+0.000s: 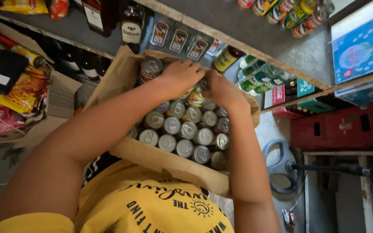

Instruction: The person transfers canned goods from a cardboard box onto a metal shelf. They pick up cans from the box and place them in rows on the shelf, organizing them by type.

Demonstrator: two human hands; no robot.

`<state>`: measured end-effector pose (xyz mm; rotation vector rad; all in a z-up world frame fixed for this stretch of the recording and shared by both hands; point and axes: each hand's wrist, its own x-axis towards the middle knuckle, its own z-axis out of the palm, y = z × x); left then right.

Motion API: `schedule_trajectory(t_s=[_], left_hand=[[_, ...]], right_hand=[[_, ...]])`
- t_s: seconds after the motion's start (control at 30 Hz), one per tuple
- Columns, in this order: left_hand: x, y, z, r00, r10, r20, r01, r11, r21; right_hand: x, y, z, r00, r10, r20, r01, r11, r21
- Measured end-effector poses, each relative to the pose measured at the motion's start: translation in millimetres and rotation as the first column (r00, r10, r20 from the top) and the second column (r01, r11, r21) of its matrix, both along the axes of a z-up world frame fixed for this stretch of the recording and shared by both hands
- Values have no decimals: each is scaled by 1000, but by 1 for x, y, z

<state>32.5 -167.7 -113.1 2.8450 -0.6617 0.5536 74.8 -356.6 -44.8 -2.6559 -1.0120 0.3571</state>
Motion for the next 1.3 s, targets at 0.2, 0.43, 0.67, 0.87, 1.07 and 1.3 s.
schedule_trajectory(t_s=[0.2,0.43,0.67,0.87,1.07,1.3], left_hand=[[-11,0,17,998,13,-69,-13,1000,-5],[-6,30,94,997,25,77,3,940,-342],[27,161,107,897,359,258,-224,872,-434],[54,243,90,720,615,320,-480,775,-410],[86,274,68,689,703,176,-619,697,-363],[83,258,86,719,669,189,-534,706,-465]], right_hand=[[6,0,-9,997,19,74,-16,999,-44],[-4,33,61,951,95,294,-43,983,-177],[53,106,53,855,148,497,-222,971,93],[86,195,64,899,148,413,-240,954,181],[131,259,43,903,140,407,-253,937,239],[136,278,29,857,76,510,-368,783,501]])
